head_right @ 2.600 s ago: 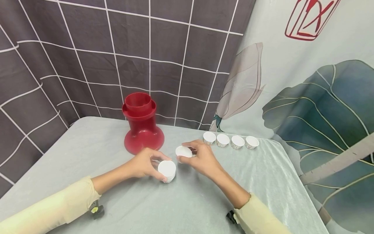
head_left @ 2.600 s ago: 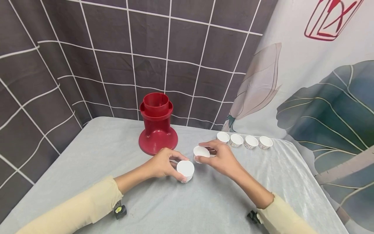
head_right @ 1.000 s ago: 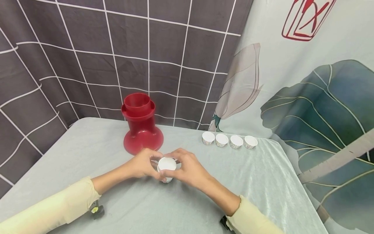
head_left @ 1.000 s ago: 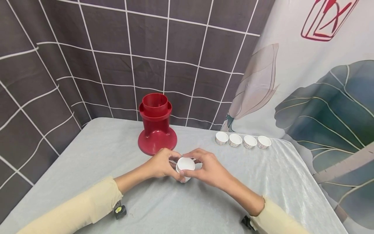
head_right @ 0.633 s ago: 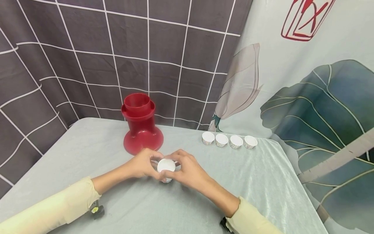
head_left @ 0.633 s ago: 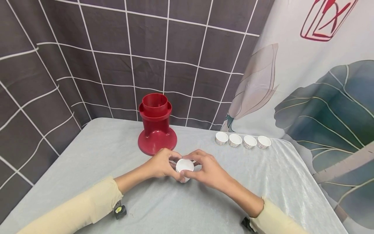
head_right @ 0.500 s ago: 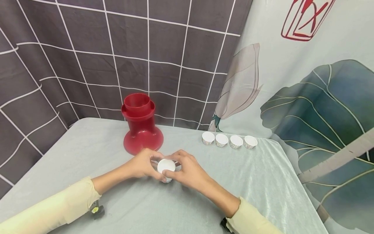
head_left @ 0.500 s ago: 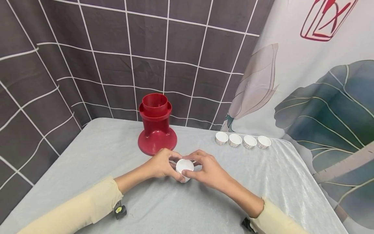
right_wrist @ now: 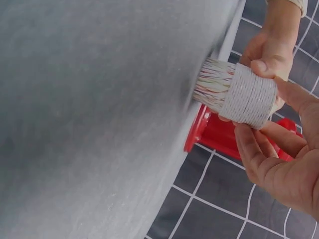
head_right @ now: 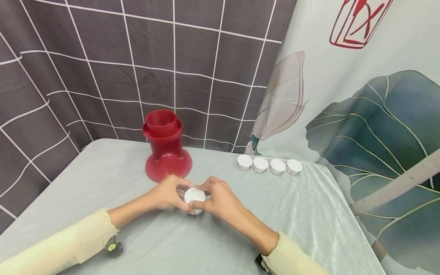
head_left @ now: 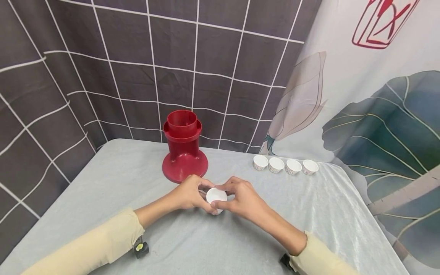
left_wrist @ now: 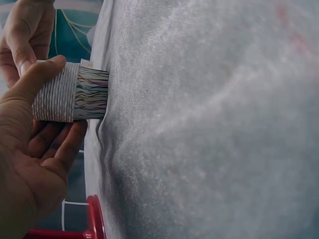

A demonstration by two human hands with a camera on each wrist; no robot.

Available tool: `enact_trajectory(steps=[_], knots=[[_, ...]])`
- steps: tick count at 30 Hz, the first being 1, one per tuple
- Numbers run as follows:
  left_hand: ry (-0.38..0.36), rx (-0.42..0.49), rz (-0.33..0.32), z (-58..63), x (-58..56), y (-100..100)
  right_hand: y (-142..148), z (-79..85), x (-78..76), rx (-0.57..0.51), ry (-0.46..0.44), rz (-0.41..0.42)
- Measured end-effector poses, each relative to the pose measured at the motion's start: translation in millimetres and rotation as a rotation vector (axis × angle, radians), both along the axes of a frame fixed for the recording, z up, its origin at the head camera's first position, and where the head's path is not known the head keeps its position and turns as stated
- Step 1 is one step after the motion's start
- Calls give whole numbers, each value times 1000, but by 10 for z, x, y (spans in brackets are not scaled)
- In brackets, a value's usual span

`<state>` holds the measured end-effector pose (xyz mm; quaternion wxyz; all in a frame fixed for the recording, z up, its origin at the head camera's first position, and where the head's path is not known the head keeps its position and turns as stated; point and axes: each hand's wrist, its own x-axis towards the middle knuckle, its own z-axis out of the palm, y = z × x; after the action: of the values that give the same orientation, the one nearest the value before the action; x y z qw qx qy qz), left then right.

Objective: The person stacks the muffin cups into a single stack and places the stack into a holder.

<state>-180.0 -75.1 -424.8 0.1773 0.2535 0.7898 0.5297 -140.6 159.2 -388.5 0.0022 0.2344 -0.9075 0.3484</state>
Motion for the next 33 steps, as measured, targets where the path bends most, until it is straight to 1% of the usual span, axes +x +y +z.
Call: enact_trajectory(steps=[10,15,26,30,33], knots=[[-21,11,5,-28,-1,-8,-42,15,-4,8,-73,-39],[-16,16,-1,-29,0,1,-35,19,-14,19,-75,-42],[-29,27,-4,-10,2,6,-21,29,-37,10,-71,-24],[-23,14,-7,-26,-14,1,0,31,-46,-4,-67,1],[-16,10,-9,-42,-28,-1,18,32,-60,-26,-85,25]])
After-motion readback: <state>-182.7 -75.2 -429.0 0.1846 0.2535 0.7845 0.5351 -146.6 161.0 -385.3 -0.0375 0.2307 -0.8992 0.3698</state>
